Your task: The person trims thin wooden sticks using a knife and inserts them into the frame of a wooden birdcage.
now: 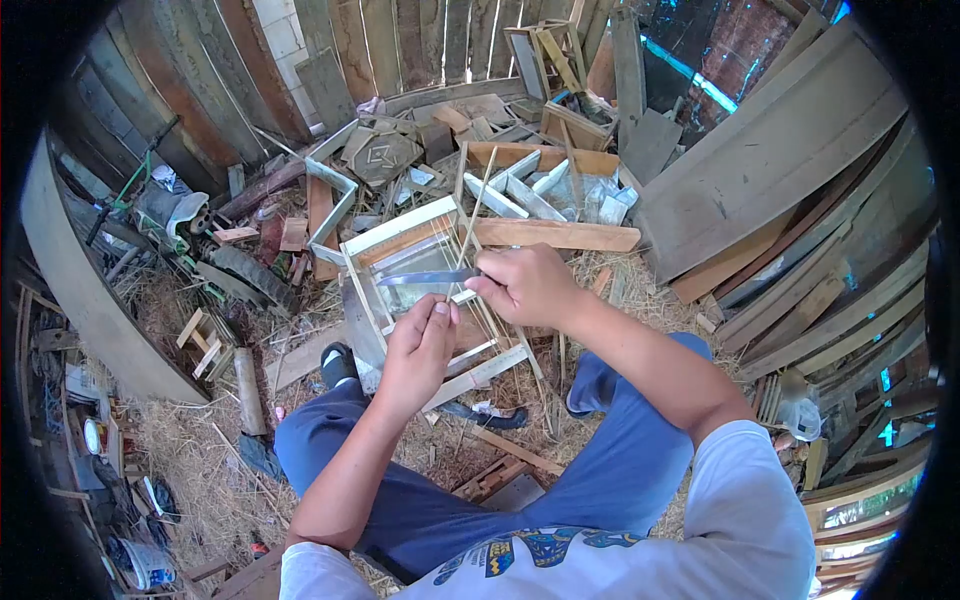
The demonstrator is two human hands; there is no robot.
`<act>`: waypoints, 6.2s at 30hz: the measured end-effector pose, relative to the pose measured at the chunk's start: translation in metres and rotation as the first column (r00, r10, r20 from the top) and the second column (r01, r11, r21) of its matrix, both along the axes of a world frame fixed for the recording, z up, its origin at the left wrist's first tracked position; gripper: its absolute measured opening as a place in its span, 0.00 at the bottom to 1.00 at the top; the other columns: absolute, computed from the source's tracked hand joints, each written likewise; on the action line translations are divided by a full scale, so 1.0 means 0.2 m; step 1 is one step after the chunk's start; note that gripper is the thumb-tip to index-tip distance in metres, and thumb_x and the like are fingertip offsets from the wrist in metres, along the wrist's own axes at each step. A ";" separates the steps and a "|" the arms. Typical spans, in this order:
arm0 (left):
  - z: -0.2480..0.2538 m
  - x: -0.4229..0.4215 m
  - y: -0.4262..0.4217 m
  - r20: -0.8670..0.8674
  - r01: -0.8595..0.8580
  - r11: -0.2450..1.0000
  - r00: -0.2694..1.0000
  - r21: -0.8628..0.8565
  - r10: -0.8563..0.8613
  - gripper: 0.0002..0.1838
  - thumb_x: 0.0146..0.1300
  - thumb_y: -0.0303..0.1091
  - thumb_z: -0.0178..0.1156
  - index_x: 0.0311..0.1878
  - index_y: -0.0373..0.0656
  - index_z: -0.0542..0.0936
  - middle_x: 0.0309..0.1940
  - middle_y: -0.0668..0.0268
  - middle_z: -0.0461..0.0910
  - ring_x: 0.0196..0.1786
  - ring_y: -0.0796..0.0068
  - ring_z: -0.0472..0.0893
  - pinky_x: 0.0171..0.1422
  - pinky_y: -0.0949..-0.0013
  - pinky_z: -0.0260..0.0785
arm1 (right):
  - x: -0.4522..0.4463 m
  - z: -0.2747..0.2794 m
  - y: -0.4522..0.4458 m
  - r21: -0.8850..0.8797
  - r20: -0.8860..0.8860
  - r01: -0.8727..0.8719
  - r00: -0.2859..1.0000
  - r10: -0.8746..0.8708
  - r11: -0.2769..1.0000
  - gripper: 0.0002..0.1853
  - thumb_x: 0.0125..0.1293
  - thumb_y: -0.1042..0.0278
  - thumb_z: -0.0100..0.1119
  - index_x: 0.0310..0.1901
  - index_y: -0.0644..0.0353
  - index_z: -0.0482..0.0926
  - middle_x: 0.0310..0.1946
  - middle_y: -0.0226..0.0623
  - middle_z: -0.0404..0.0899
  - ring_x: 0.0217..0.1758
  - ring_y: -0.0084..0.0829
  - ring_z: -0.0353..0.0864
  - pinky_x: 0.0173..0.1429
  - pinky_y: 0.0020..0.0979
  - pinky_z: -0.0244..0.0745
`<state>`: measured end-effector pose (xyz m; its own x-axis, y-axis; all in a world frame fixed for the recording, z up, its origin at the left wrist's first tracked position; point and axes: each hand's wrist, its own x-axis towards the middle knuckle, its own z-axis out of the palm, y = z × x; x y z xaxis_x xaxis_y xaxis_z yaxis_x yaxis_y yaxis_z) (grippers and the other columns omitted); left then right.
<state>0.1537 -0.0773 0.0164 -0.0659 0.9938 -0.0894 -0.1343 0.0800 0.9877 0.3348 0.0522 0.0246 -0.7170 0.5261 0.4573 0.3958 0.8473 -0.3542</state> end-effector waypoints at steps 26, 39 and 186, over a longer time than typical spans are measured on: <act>0.14 -0.01 -0.03 0.534 0.238 0.949 0.840 -0.204 -0.096 0.10 0.85 0.42 0.46 0.44 0.53 0.71 0.20 0.82 0.54 0.17 0.88 0.49 0.18 0.76 0.38 | 0.01 0.04 0.03 0.122 -0.013 -0.014 1.000 0.016 0.992 0.21 0.74 0.46 0.60 0.28 0.52 0.77 0.20 0.42 0.78 0.26 0.49 0.83 0.29 0.49 0.75; 0.10 -0.03 0.00 0.452 0.153 0.965 0.891 -0.212 -0.042 0.11 0.85 0.42 0.46 0.44 0.52 0.71 0.20 0.82 0.55 0.16 0.89 0.50 0.17 0.76 0.38 | 0.00 0.03 0.05 0.084 0.021 0.085 0.996 -0.087 0.993 0.25 0.74 0.42 0.58 0.26 0.53 0.76 0.19 0.44 0.79 0.25 0.50 0.83 0.30 0.50 0.75; 0.09 -0.03 0.01 0.415 0.216 0.940 0.905 -0.264 -0.092 0.10 0.85 0.40 0.46 0.46 0.49 0.73 0.21 0.81 0.55 0.17 0.89 0.51 0.18 0.77 0.41 | 0.14 -0.01 0.22 -0.152 0.021 0.313 0.949 -0.314 0.937 0.24 0.79 0.45 0.54 0.32 0.57 0.82 0.24 0.49 0.81 0.30 0.55 0.83 0.35 0.53 0.76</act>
<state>0.1481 -0.0757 0.0342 0.1880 0.9108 -0.3676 -0.4654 0.4122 0.7833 0.3625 0.0960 0.0226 -0.5029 0.7874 0.3565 0.6313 0.6163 -0.4707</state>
